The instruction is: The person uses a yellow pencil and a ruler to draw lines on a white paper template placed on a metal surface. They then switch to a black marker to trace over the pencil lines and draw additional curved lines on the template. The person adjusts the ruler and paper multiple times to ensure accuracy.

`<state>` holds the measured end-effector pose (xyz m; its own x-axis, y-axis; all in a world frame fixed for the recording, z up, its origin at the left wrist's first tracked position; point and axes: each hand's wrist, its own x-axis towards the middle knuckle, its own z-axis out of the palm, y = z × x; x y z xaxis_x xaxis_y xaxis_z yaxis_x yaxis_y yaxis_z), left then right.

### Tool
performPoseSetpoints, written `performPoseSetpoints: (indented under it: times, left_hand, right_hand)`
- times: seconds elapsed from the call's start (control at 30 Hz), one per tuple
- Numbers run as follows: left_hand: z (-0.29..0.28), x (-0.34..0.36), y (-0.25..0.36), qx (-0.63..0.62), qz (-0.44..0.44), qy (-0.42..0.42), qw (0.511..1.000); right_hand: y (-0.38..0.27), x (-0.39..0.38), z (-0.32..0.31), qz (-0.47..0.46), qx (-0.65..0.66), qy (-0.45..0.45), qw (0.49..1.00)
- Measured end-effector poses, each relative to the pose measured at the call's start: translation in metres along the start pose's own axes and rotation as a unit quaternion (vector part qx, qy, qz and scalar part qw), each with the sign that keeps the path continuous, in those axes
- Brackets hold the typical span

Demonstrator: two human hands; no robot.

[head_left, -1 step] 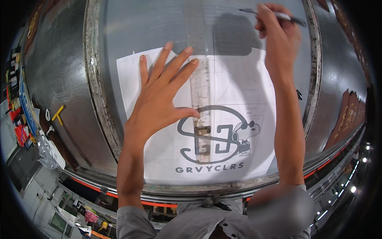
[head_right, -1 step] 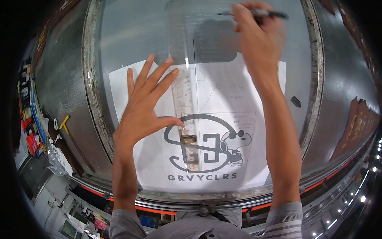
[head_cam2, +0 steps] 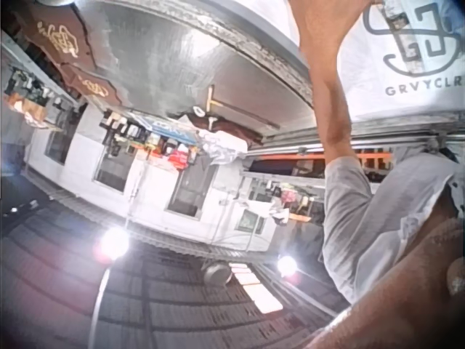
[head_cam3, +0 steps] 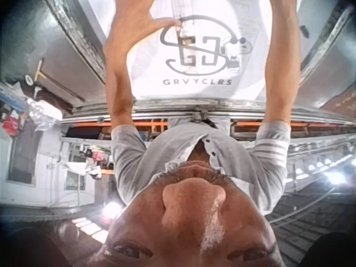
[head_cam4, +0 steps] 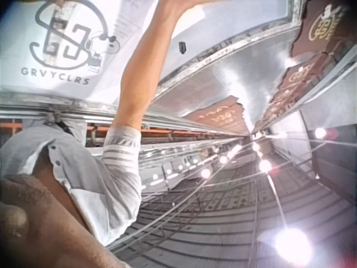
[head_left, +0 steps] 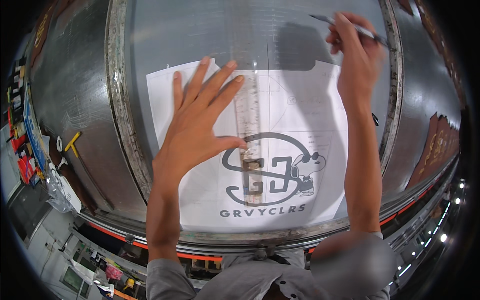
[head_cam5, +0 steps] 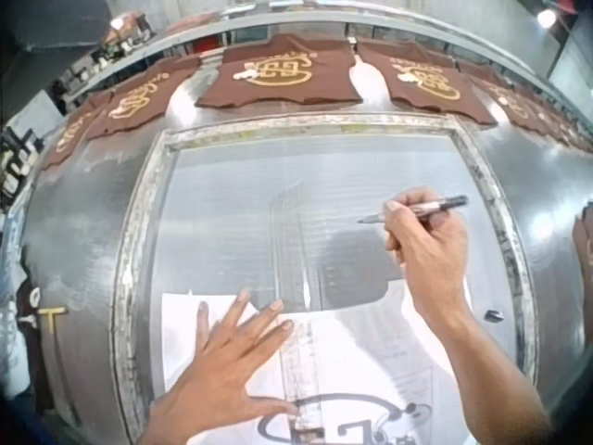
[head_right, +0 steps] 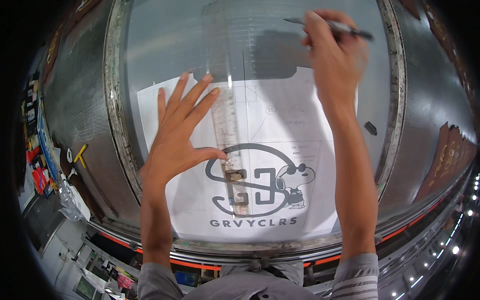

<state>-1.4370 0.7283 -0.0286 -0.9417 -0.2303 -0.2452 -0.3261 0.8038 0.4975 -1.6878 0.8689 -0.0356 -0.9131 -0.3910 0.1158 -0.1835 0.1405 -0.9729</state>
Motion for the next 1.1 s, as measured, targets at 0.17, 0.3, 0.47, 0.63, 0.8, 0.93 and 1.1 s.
performPoseSetpoints:
  times: [0.17, 0.3, 0.47, 0.63, 0.8, 0.93, 1.1]
  left_hand:
    - [0.003, -0.034, -0.013, 0.021, -0.051, 0.013, 0.998]
    - [0.008, -0.056, -0.008, 0.018, -0.073, 0.032, 0.997]
    - [0.053, -0.079, 0.016, 0.029, -0.128, 0.14, 0.981]
    - [0.084, -0.092, 0.03, 0.021, -0.164, 0.195, 0.967]
    - [0.082, -0.094, 0.031, 0.033, -0.167, 0.199, 0.965]
    - [0.082, -0.095, 0.03, 0.038, -0.167, 0.204, 0.964]
    - [0.082, -0.097, 0.031, 0.033, -0.178, 0.199, 0.963]
  right_hand:
    - [0.01, -0.053, -0.063, 0.025, 0.066, 0.072, 0.995]
    - [0.023, -0.089, -0.108, 0.078, 0.142, 0.07, 0.984]
    - [0.018, -0.08, -0.116, 0.119, 0.144, 0.012, 0.982]
    - [0.015, -0.041, -0.077, 0.103, 0.184, -0.128, 0.969]
    - [0.0, -0.015, 0.005, 0.104, 0.192, -0.244, 0.945]
    - [-0.005, -0.021, 0.06, 0.078, 0.143, -0.305, 0.938]
    - [-0.006, -0.03, 0.091, 0.064, 0.138, -0.299, 0.942]
